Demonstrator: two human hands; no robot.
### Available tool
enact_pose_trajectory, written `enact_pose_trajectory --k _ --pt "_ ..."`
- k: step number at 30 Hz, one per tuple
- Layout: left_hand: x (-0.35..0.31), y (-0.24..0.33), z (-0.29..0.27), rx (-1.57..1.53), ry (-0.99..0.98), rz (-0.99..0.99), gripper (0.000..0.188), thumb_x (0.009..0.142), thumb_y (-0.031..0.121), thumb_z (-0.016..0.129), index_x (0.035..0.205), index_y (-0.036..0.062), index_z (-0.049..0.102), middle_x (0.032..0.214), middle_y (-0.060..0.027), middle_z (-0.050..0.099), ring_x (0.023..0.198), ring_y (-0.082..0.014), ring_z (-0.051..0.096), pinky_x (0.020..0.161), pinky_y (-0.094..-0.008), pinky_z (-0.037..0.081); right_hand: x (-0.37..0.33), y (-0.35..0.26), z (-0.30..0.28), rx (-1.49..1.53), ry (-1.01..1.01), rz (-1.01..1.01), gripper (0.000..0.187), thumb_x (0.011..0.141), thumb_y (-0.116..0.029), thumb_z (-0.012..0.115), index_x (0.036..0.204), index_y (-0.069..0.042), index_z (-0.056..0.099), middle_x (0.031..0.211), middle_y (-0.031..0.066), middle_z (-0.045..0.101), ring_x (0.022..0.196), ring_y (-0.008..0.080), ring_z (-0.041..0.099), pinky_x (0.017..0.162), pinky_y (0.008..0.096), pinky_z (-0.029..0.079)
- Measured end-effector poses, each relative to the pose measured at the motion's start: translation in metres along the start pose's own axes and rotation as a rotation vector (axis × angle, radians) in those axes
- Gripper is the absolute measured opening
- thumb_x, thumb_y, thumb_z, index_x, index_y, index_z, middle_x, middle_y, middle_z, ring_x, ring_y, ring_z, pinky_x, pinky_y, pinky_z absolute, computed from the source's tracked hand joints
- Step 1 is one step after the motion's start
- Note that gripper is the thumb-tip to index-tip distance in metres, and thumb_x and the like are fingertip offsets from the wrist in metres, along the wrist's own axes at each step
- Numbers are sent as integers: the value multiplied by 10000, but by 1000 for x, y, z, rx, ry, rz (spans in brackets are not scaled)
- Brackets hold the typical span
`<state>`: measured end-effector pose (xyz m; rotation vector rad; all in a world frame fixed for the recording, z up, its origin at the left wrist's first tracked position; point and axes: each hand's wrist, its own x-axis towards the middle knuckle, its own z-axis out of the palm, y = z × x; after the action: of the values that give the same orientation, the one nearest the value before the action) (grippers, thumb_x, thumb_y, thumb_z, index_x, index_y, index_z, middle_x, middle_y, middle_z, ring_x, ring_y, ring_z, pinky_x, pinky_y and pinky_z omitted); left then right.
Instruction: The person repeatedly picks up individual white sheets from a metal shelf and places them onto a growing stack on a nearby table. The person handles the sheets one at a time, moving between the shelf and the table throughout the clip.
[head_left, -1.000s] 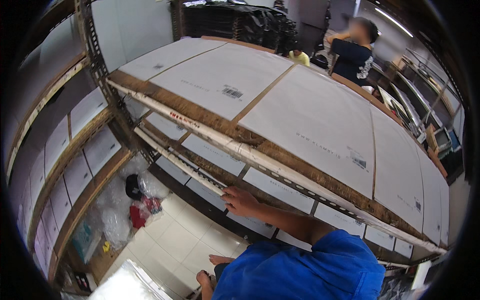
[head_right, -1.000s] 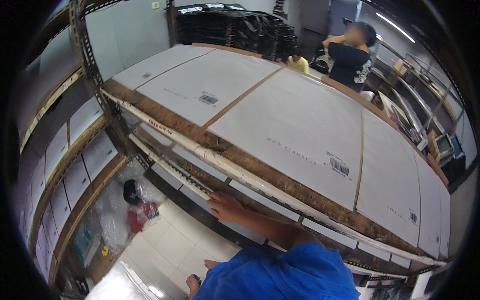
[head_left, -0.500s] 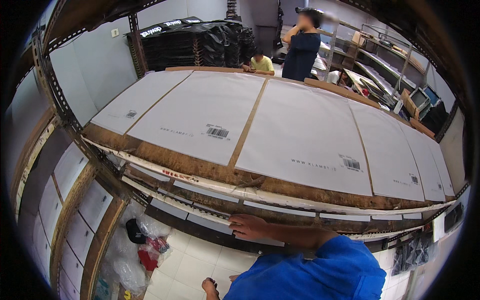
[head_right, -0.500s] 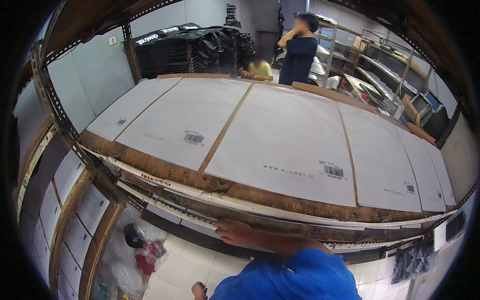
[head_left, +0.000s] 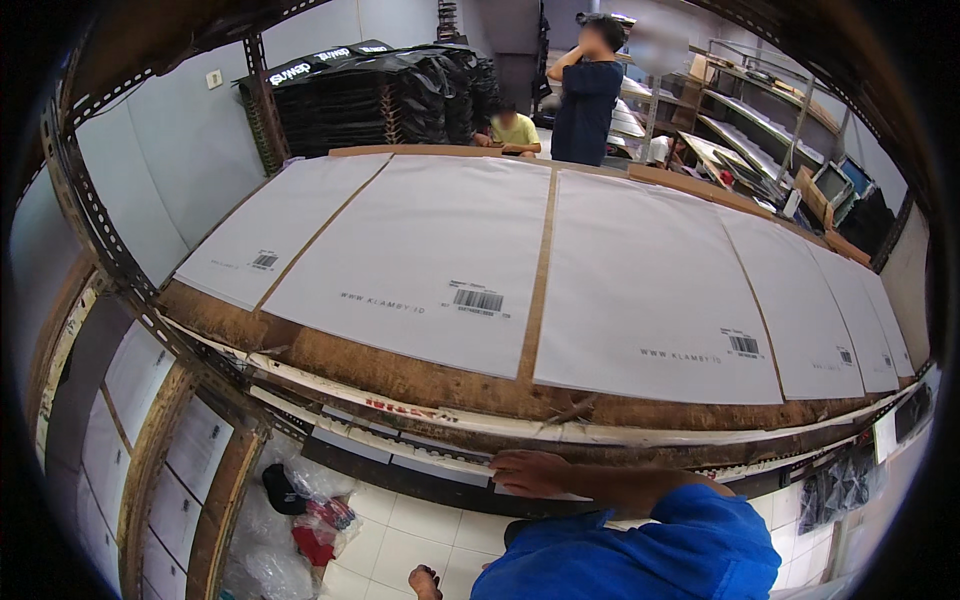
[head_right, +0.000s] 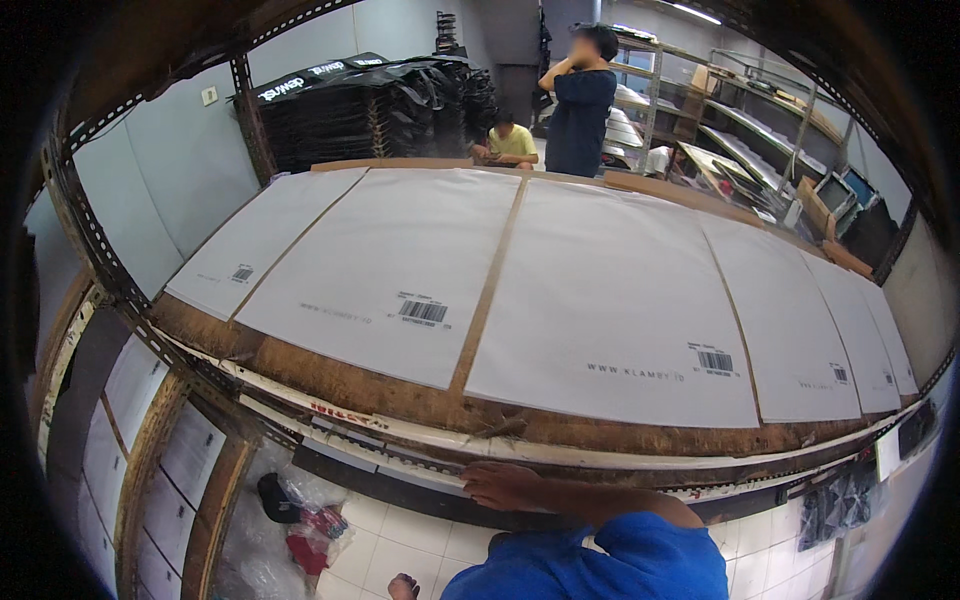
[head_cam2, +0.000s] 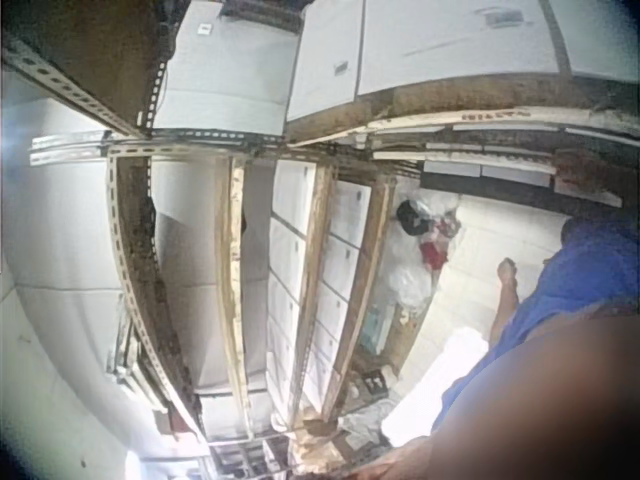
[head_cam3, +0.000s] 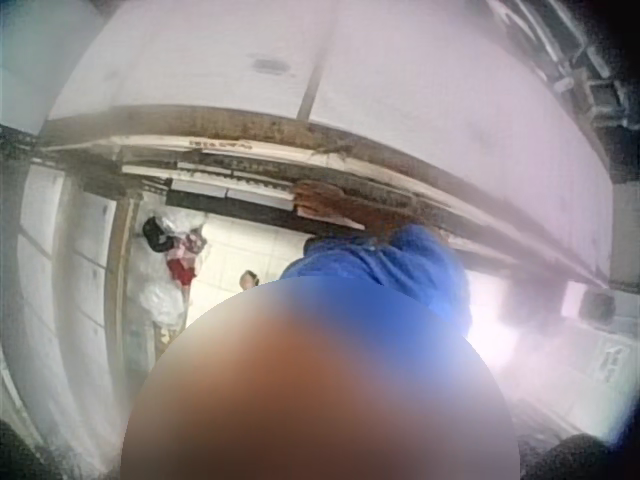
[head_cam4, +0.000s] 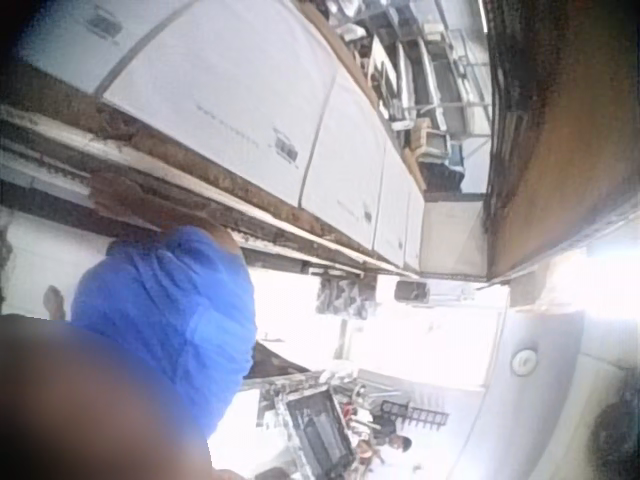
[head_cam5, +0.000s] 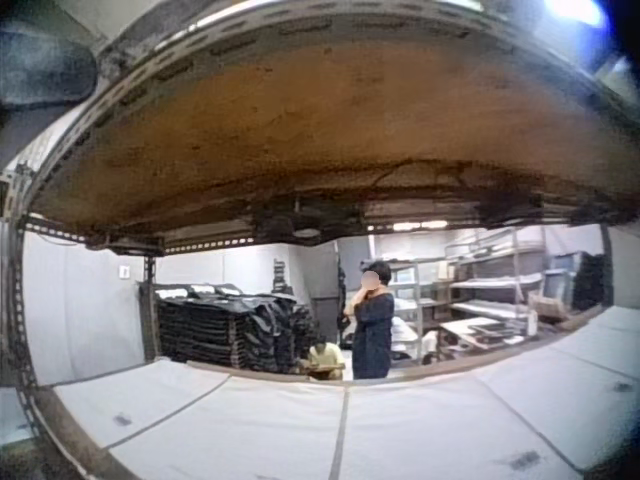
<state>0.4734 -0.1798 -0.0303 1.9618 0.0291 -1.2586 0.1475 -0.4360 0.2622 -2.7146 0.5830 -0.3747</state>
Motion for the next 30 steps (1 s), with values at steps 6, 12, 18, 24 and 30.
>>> enact_pose_trajectory --k 6,12,18,24,30 --pt "14 15 2 -8 -12 22 127 771 154 493 657 99 507 618 -50 462 509 -194 411 449 -371 326 2 -3 -2 108 -37 77 262 877 -189 588 1112 -74 588 1239 141 499 1221 311 463 998 411 430" --pt "42 -14 -8 478 -44 353 109 812 108 507 792 76 610 716 -142 648 643 -288 629 579 -434 491 6 -6 -13 120 -12 35 255 855 -172 603 1089 -69 600 1215 143 513 1188 316 483 972 411 445" --pt "26 -16 -4 26 -45 112 131 783 159 490 667 103 515 634 -53 486 537 -187 443 470 -369 348 -3 -1 -18 137 20 29 249 834 -155 617 1066 -63 611 1190 145 526 1154 321 504 946 410 460" --pt "2 0 27 -262 105 -4 61 815 128 500 803 90 546 669 -31 531 621 -171 555 519 -327 442 7 -9 -22 129 81 -31 244 812 -138 632 1042 -57 623 1166 147 540 1121 326 524 920 410 475" --pt "-85 24 40 -334 89 225 203 866 180 502 760 22 574 697 -40 523 669 -152 508 569 -306 407 25 -29 -21 56 130 -82 239 791 -121 647 1019 -52 635 1141 149 554 1088 331 544 895 410 490"
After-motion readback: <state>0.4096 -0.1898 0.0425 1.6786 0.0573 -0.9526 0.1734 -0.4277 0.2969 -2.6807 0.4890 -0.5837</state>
